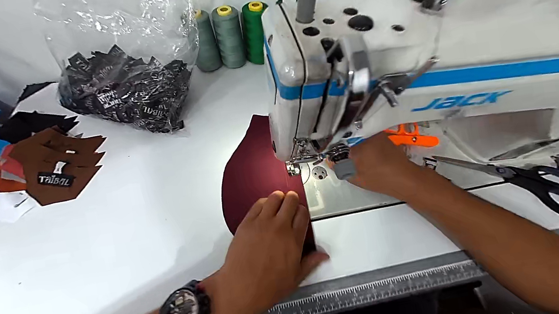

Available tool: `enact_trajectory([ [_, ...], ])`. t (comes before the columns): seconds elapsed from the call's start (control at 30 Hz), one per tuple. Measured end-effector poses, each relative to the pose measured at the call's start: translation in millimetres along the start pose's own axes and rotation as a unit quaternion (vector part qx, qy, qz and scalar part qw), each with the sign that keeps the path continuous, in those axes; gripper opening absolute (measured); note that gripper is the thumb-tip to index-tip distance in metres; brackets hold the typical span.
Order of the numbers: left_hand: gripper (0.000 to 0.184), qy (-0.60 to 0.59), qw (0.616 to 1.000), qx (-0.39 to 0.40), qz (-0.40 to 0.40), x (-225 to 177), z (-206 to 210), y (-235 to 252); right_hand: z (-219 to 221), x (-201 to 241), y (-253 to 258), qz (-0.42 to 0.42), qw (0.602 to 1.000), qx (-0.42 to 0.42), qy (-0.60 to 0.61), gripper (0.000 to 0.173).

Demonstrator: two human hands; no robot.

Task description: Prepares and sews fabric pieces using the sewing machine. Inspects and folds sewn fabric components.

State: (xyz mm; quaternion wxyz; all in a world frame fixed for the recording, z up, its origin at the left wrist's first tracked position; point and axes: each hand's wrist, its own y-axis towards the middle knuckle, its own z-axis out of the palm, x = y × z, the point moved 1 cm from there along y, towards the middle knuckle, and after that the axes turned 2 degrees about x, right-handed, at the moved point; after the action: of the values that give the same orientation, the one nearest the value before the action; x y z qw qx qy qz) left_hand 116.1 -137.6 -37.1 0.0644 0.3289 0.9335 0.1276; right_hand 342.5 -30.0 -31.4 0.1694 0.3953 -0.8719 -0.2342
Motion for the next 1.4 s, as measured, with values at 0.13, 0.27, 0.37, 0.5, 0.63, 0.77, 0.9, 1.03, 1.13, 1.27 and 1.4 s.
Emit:
enact_trajectory([
  [0.13, 0.011, -0.036, 0.999, -0.023, -0.008, -2, -3, -19, -8, 24, -16, 0.016, 0.995, 0.063, 0.078, 0.029],
  [0.27, 0.017, -0.303, 0.95, -0.048, -0.065, 1, -60, -59, -3, 83, -37, -0.004, 0.972, 0.09, 0.216, 0.053],
  [0.37, 0.018, -0.505, 0.837, -0.07, -0.201, 11, -110, -78, -34, 97, -51, 0.03, 0.913, 0.061, 0.403, 0.015],
  [0.5, 0.025, -0.629, 0.737, -0.016, -0.248, 6, -119, -84, -94, 103, -77, 0.071, 0.852, 0.096, 0.509, 0.019],
  [0.63, 0.025, -0.657, 0.726, 0.011, -0.204, -20, -100, -76, -127, 111, -127, 0.131, 0.856, 0.065, 0.496, 0.016],
  [0.77, 0.021, -0.668, 0.725, 0.034, -0.162, -46, -76, -59, -148, 125, -176, 0.172, 0.889, 0.039, 0.423, 0.016],
  [0.9, 0.018, -0.65, 0.746, 0.039, -0.142, -55, -72, -59, -152, 126, -190, 0.197, 0.889, 0.043, 0.412, 0.017],
  [1.03, 0.017, -0.629, 0.756, -0.015, -0.182, -30, -76, -66, -123, 110, -154, 0.17, 0.895, 0.04, 0.41, 0.016],
  [1.13, 0.014, -0.576, 0.787, -0.084, -0.205, 1, -86, -75, -93, 93, -103, 0.101, 0.934, 0.026, 0.341, 0.017],
  [1.27, 0.013, -0.406, 0.881, -0.169, -0.172, 32, -116, -96, -66, 92, -36, 0.002, 0.987, -0.023, 0.156, 0.02],
  [1.4, 0.01, -0.337, 0.908, -0.216, -0.127, 46, -124, -117, -46, 106, -7, -0.04, 0.993, -0.034, 0.101, 0.019],
])
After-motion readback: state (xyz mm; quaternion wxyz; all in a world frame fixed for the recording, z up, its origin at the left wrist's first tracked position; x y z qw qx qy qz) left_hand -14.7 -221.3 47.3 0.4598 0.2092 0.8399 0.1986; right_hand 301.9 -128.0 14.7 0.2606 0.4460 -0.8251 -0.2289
